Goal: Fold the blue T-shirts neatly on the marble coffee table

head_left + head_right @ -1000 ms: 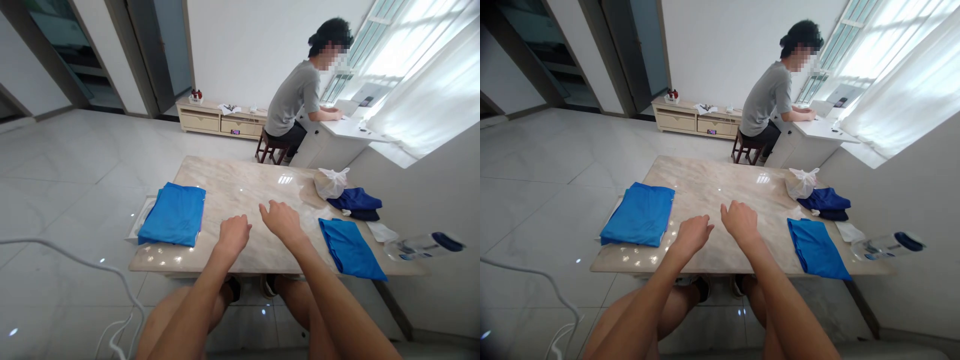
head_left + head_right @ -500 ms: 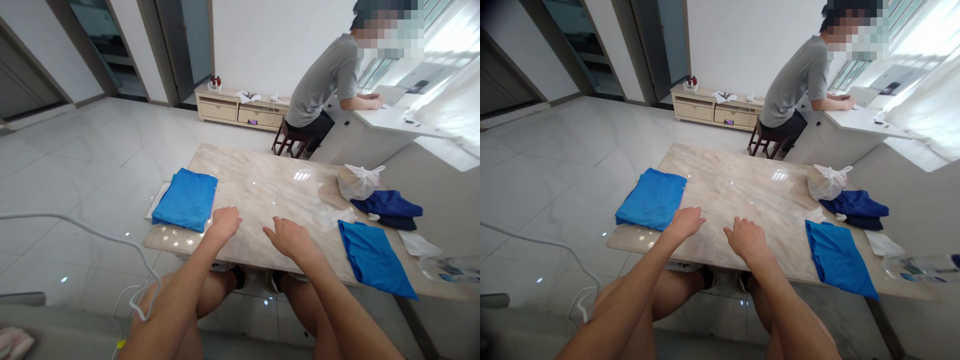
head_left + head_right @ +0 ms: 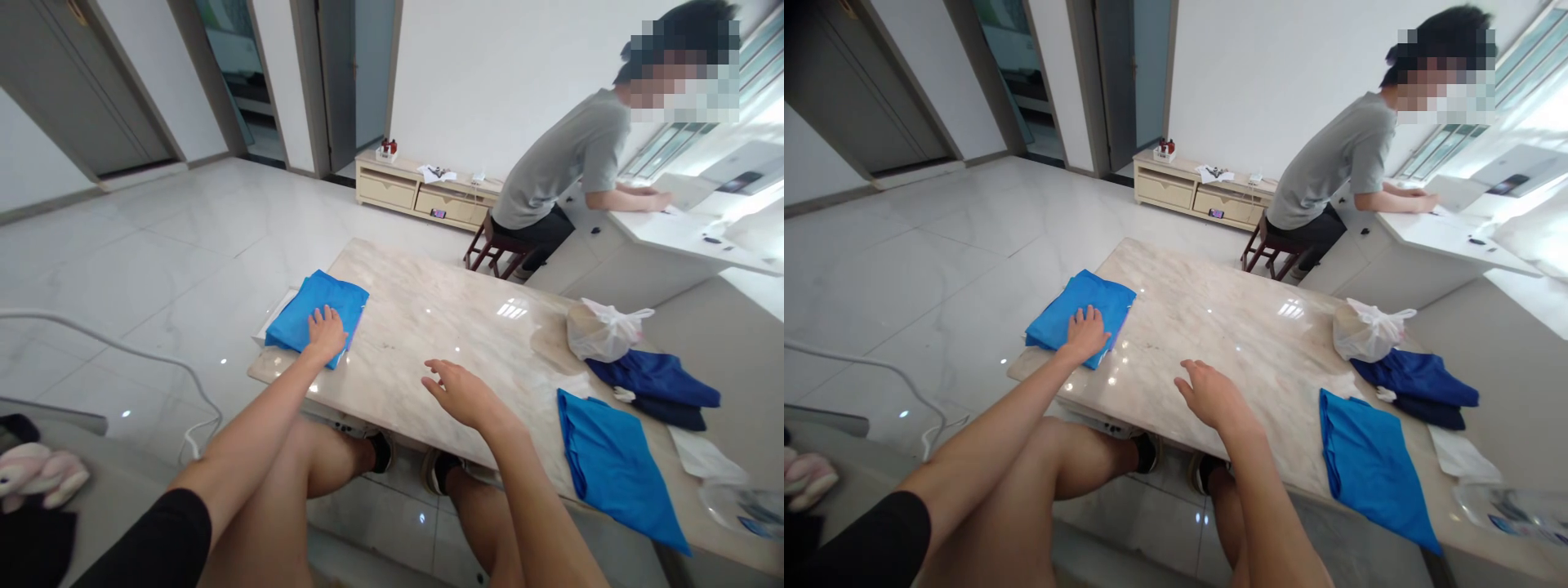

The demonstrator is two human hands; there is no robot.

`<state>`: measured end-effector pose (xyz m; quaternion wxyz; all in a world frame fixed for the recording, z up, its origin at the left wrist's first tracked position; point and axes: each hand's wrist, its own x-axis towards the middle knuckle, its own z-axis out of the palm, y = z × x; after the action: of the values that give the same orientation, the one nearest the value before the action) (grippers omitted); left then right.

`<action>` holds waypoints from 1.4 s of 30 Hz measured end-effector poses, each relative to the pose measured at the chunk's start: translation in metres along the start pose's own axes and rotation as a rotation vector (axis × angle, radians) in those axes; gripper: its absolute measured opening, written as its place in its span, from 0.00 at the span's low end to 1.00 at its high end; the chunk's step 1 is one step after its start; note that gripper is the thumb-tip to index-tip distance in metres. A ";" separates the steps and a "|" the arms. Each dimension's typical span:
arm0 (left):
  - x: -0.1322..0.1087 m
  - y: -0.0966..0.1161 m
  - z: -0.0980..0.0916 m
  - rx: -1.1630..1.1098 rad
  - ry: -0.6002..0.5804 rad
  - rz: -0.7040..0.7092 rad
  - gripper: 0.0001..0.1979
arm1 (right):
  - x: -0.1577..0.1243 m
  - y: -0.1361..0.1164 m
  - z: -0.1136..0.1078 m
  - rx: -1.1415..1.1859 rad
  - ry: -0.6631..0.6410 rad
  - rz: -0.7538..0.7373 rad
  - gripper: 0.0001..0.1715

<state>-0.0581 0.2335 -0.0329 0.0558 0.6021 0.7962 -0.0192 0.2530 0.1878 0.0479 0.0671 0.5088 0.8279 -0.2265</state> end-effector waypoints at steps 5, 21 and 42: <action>0.008 -0.018 0.011 0.017 0.071 -0.036 0.32 | -0.005 -0.003 -0.003 -0.036 0.037 0.004 0.29; 0.008 -0.024 -0.007 -0.166 0.111 -0.077 0.15 | -0.020 -0.002 -0.004 -0.040 -0.011 0.017 0.27; -0.094 0.149 -0.077 -1.679 -0.195 0.296 0.26 | -0.048 0.023 -0.045 0.045 0.406 0.330 0.31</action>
<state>0.1051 0.1918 0.0594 0.5530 0.4549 0.4515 0.5323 0.3009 0.1773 0.0970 -0.0755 0.6733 0.7249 -0.1241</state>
